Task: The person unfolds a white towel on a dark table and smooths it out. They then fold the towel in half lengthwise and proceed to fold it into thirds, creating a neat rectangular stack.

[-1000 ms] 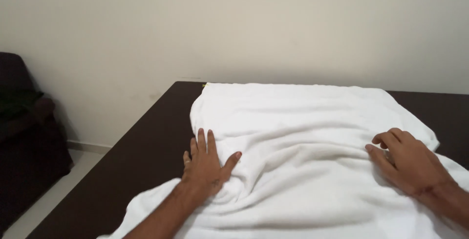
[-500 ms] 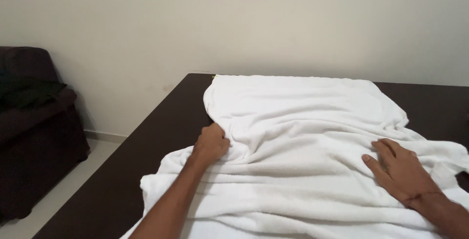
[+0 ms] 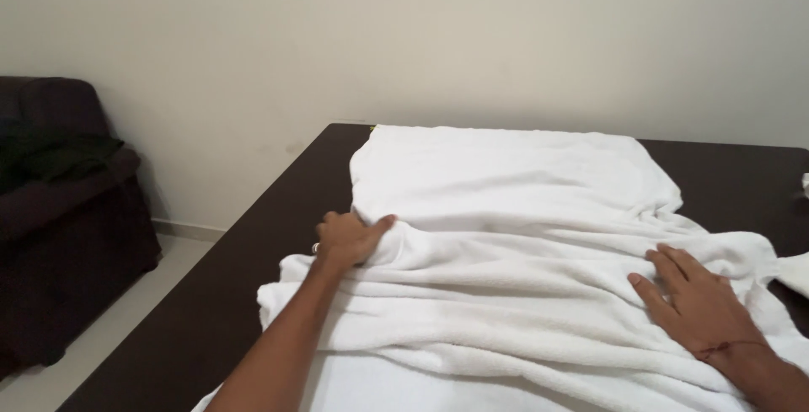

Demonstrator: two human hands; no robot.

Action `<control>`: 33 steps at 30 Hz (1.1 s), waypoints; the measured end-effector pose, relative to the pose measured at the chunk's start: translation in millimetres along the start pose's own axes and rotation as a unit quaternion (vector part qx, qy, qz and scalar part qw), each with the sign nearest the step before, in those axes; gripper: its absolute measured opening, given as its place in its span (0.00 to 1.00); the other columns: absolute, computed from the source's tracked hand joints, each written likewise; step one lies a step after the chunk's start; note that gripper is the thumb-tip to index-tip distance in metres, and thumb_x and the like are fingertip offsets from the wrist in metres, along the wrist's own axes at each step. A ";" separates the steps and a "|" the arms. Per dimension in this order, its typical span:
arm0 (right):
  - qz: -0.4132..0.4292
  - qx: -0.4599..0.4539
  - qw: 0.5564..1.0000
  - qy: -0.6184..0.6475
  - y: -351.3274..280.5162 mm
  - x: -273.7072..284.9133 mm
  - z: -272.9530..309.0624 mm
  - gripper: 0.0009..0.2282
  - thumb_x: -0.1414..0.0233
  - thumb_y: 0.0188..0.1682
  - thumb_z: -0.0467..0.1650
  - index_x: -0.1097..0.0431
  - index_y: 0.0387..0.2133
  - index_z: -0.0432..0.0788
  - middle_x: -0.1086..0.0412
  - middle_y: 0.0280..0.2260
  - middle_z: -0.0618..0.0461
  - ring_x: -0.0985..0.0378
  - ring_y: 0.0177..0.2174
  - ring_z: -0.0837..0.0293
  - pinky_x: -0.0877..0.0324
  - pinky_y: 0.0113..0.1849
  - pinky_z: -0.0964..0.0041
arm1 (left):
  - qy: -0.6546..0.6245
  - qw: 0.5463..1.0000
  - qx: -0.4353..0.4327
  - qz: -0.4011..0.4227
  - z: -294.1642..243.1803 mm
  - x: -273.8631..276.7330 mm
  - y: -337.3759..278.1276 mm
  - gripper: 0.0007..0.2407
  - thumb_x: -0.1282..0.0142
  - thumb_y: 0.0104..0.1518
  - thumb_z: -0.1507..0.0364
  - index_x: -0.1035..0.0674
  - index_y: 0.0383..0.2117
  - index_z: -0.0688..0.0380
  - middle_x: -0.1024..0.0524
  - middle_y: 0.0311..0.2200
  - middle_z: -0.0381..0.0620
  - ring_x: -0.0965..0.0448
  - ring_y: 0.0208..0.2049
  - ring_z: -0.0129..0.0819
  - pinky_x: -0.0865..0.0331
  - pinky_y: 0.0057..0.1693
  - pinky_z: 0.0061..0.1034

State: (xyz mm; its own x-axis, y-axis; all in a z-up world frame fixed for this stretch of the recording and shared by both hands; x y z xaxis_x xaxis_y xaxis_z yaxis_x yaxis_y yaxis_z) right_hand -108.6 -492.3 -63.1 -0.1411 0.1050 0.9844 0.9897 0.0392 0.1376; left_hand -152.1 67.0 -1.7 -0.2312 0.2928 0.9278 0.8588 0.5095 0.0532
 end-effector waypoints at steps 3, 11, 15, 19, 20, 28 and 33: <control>-0.005 0.006 1.000 0.010 5.2 -15.2 -7.7 0.36 0.67 0.49 0.56 0.48 0.66 0.50 0.54 0.69 0.52 0.56 0.68 0.54 0.52 0.63 0.37 | -0.093 0.988 -0.050 0.113 -15.5 -18.0 -6.9 0.35 0.38 0.48 0.41 0.14 0.39 0.71 0.18 0.36 0.58 0.16 0.38 0.46 0.21 0.46 0.46; -0.019 0.023 1.000 0.008 -6.4 -19.8 -21.4 0.34 0.66 0.50 0.55 0.45 0.66 0.51 0.55 0.71 0.50 0.54 0.69 0.54 0.44 0.62 0.48 | -0.084 0.996 0.037 -0.005 36.9 46.2 -10.5 0.27 0.27 0.44 0.53 0.19 0.46 0.57 0.18 0.44 0.51 0.17 0.45 0.41 0.24 0.51 0.39; -0.081 0.174 0.939 -0.285 -13.7 -31.7 -1.5 0.27 0.68 0.53 0.49 0.49 0.68 0.69 0.57 0.74 0.49 0.53 0.71 0.52 0.41 0.60 0.59 | -0.011 0.989 0.054 -0.134 58.5 68.8 -27.4 0.19 0.32 0.55 0.65 0.21 0.49 0.62 0.23 0.49 0.54 0.19 0.47 0.45 0.21 0.49 0.36; 0.044 -0.030 0.999 -0.007 -9.5 -26.8 -28.2 0.37 0.68 0.51 0.57 0.50 0.69 0.52 0.62 0.73 0.53 0.58 0.70 0.53 0.51 0.65 0.46 | 0.123 0.958 -0.077 -0.247 11.7 82.7 -61.3 0.17 0.35 0.52 0.73 0.22 0.50 0.57 0.27 0.50 0.52 0.24 0.49 0.41 0.26 0.54 0.37; 0.047 -0.048 0.998 -0.015 -7.2 -30.4 -32.9 0.37 0.68 0.50 0.57 0.51 0.69 0.52 0.63 0.73 0.53 0.59 0.70 0.52 0.52 0.65 0.47 | 0.137 0.956 -0.136 -0.219 -10.6 78.3 -72.8 0.17 0.38 0.55 0.73 0.23 0.51 0.57 0.27 0.51 0.53 0.25 0.49 0.41 0.27 0.55 0.38; 0.076 -0.060 0.995 -0.032 10.4 -31.7 -46.8 0.40 0.69 0.49 0.59 0.58 0.71 0.53 0.69 0.74 0.54 0.67 0.71 0.50 0.58 0.66 0.48 | 0.112 0.962 -0.239 0.071 -76.2 -10.7 -106.0 0.34 0.51 0.61 0.47 0.34 0.62 0.66 0.34 0.59 0.60 0.34 0.60 0.49 0.41 0.66 0.51; 0.113 -0.012 0.991 0.070 22.7 -29.5 -39.5 0.42 0.68 0.48 0.60 0.66 0.72 0.54 0.74 0.74 0.56 0.71 0.71 0.51 0.62 0.67 0.46 | 0.098 0.972 -0.167 0.135 -66.3 -48.0 -58.8 0.52 0.63 0.49 0.30 0.46 0.69 0.68 0.56 0.74 0.52 0.57 0.74 0.47 0.58 0.72 0.63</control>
State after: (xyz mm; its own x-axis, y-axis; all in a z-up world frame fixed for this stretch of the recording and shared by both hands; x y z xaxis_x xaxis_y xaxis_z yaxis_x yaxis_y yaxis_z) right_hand -81.0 -533.8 -84.7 0.0873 -0.0307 0.9957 0.9962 0.0070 -0.0871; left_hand -161.2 -30.6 -24.9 0.0867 0.2034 0.9753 0.9841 0.1351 -0.1156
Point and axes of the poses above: each hand's wrist, its own y-axis towards the middle knuckle, its own x-axis out of the back of the hand, z = x × y, the point moved 10 cm from there along y, towards the middle knuckle
